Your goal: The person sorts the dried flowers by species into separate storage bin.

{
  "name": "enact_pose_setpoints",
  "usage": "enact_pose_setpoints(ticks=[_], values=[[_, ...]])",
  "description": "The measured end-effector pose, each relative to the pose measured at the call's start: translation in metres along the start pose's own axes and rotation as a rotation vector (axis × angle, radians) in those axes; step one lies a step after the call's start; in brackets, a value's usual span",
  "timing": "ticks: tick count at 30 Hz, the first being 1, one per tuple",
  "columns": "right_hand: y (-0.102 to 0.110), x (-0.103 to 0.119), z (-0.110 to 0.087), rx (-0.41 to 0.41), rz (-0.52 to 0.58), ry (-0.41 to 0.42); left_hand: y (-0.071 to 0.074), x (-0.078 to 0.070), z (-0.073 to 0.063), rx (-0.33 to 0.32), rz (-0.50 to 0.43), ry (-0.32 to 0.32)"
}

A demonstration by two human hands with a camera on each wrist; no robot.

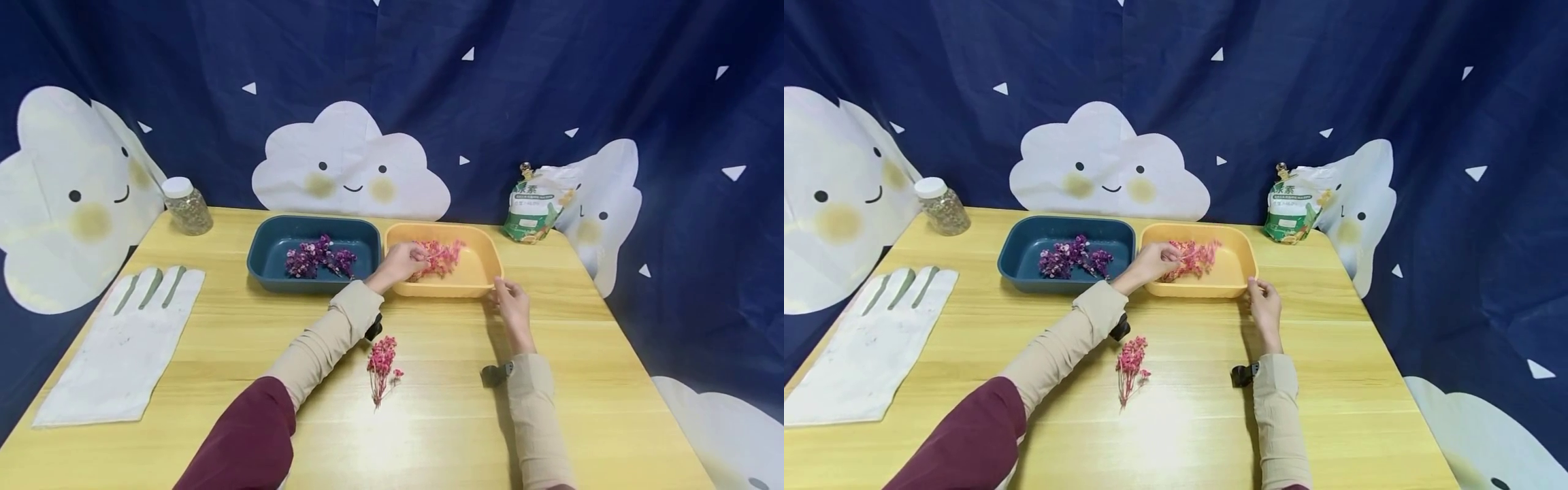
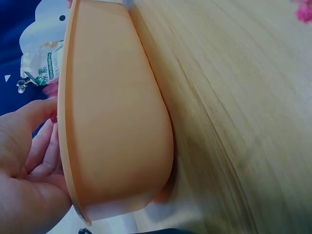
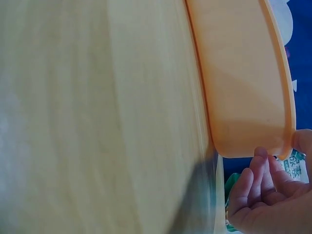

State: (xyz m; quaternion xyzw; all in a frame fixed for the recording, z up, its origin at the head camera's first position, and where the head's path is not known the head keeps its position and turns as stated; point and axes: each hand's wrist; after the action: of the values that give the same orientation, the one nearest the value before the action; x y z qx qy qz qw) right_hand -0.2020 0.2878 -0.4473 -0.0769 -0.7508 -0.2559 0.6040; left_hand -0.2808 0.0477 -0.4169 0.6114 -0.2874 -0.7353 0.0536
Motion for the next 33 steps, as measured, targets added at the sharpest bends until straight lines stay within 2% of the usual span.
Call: enact_pose_setpoints(ticks=[4, 12, 18, 26, 33], values=[[0.0, -0.001, -0.001, -0.004, -0.002, -0.005, 0.0, 0.0, -0.001, 0.02, -0.014, -0.006], [0.001, -0.004, -0.002, 0.002, -0.002, -0.014, 0.002, 0.004, -0.003, 0.008, -0.042, -0.025], [0.0, -0.004, 0.0, -0.001, 0.018, -0.005, 0.009, -0.005, -0.012, -0.004, -0.062, -0.038], [-0.001, -0.002, 0.001, -0.003, 0.016, 0.02, 0.022, -0.015, -0.039, -0.016, -0.108, -0.077], [0.001, -0.003, 0.0, -0.006, -0.009, 0.027, 0.028, -0.008, -0.074, 0.019, -0.083, -0.088]])
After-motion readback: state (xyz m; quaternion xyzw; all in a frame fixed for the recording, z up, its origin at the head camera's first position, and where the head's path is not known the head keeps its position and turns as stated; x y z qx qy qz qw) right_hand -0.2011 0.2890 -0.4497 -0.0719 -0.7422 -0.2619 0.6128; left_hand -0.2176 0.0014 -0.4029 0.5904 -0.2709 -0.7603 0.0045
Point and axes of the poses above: each hand's wrist, its own z-axis towards the middle knuckle, its own y-axis out of the back of the hand, x = y × z, and after that the axes turned 3 degrees about -x, right-handed
